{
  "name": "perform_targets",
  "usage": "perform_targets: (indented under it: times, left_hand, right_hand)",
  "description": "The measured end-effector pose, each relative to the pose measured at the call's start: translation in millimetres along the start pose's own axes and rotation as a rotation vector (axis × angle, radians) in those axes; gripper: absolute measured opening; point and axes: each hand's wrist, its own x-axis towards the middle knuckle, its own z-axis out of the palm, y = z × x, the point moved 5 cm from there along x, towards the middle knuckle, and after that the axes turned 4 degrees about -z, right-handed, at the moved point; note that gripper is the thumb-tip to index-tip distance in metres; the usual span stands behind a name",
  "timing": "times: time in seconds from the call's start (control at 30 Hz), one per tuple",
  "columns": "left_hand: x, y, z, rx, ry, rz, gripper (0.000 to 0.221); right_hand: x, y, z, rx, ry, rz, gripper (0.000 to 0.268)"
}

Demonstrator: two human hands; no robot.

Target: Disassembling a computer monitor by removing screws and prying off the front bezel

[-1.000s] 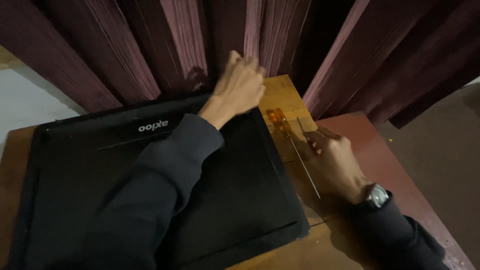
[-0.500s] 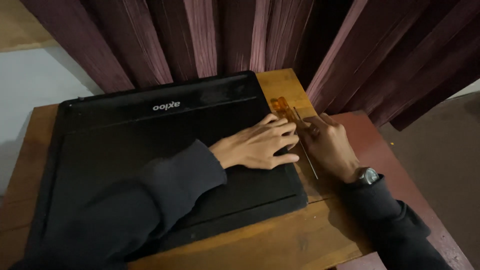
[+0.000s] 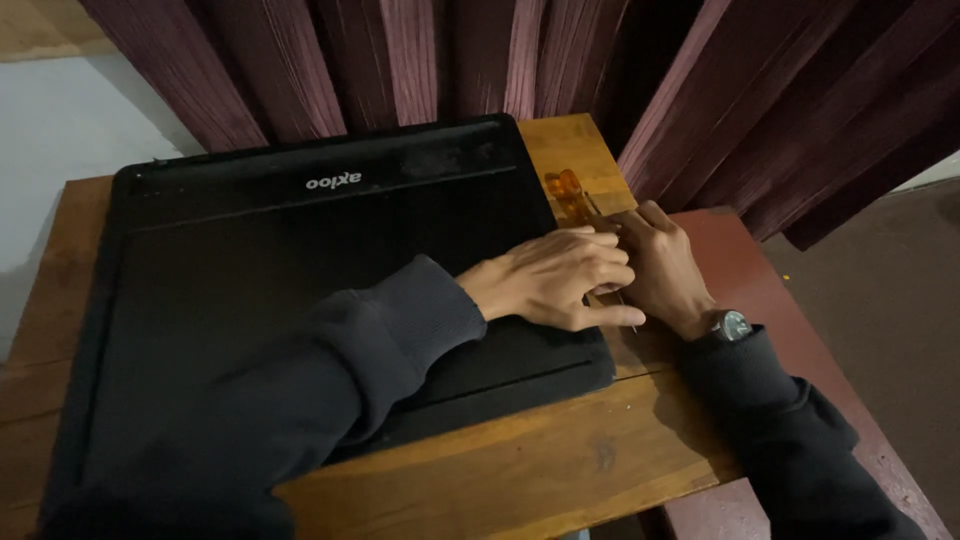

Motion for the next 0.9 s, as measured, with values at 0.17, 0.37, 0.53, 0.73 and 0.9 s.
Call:
perform_targets:
  times: [0.17, 0.37, 0.53, 0.73, 0.9]
  left_hand:
    - [2.9, -1.4, 7.7, -0.026, -0.083, -0.007, 0.059]
    - [6.6, -4.5, 6.5, -0.004, -0.176, -0.062, 0.065]
    - [4.5, 0.0, 4.8, 0.022, -0.250, -0.079, 0.069]
    - [5.0, 5.1, 6.5, 0.136, -0.218, -0.001, 0.070]
    - [5.3, 3.3, 7.8, 0.091, -0.150, 0.031, 0.064]
  right_hand:
    - [-7.7, 18.3, 9.9, -0.052, 0.014, 0.013, 0.029]
    - [-0.1, 8.9, 2.8, -0.089, -0.029, -0.076, 0.020]
    - [-4.4, 20.2, 8.7, -0.041, -0.036, 0.033, 0.020]
    - [-2.6, 16.1, 5.5, -0.025, -0.031, 0.047, 0.020]
    - [-8.2, 22.3, 7.7, -0.032, 0.002, -0.024, 0.023]
